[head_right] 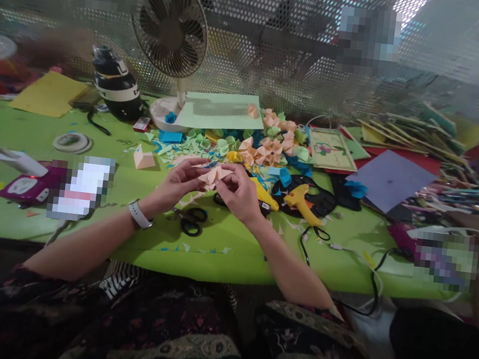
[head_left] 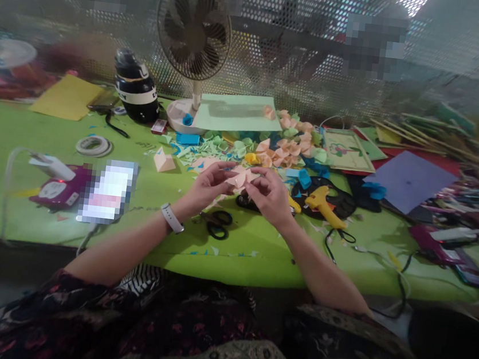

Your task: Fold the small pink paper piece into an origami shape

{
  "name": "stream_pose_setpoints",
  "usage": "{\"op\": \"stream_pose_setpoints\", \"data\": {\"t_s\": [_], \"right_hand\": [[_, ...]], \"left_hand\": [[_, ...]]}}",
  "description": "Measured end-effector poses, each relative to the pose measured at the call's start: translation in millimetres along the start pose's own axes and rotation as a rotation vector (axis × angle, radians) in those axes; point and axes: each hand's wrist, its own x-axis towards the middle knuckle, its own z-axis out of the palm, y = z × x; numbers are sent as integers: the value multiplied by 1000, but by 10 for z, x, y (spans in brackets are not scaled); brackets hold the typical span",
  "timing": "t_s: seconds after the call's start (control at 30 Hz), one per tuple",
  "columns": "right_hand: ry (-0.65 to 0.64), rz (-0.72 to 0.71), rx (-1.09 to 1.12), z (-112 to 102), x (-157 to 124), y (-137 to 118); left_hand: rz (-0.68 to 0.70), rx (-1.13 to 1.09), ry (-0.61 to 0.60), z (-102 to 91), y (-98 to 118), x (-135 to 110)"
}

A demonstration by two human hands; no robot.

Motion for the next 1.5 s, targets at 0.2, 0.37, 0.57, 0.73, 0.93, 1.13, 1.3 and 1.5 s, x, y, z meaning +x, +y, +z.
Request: {"op": "stream_pose_setpoints", "data": {"t_s": [0.2, 0.37, 0.57, 0.73, 0.93, 1.13, 1.3, 1.5], "right_hand": [[8, 47, 57, -10, 6, -27], [6, 46, 43, -14, 5, -46], [14, 49, 50, -17, 8, -30], [11, 33, 43, -12, 12, -14], [6, -1, 5, -18, 9, -4], [19, -63, -110, -16, -2, 9], [-5, -81, -134, -12, -8, 42], [93, -315, -362, -20, -2, 77]], "left_hand": [[13, 9, -15, -39, -38, 23], [15, 4, -26, -38, -39, 16], [12, -16, -20, -20, -17, 8], [11, 3, -13, -13, -15, 6], [22, 38, -23, -6, -13, -3], [40, 42, -20, 10, 15, -9], [36, 38, -13, 4, 12, -5], [71, 47, -32, -4, 20, 3]]}}
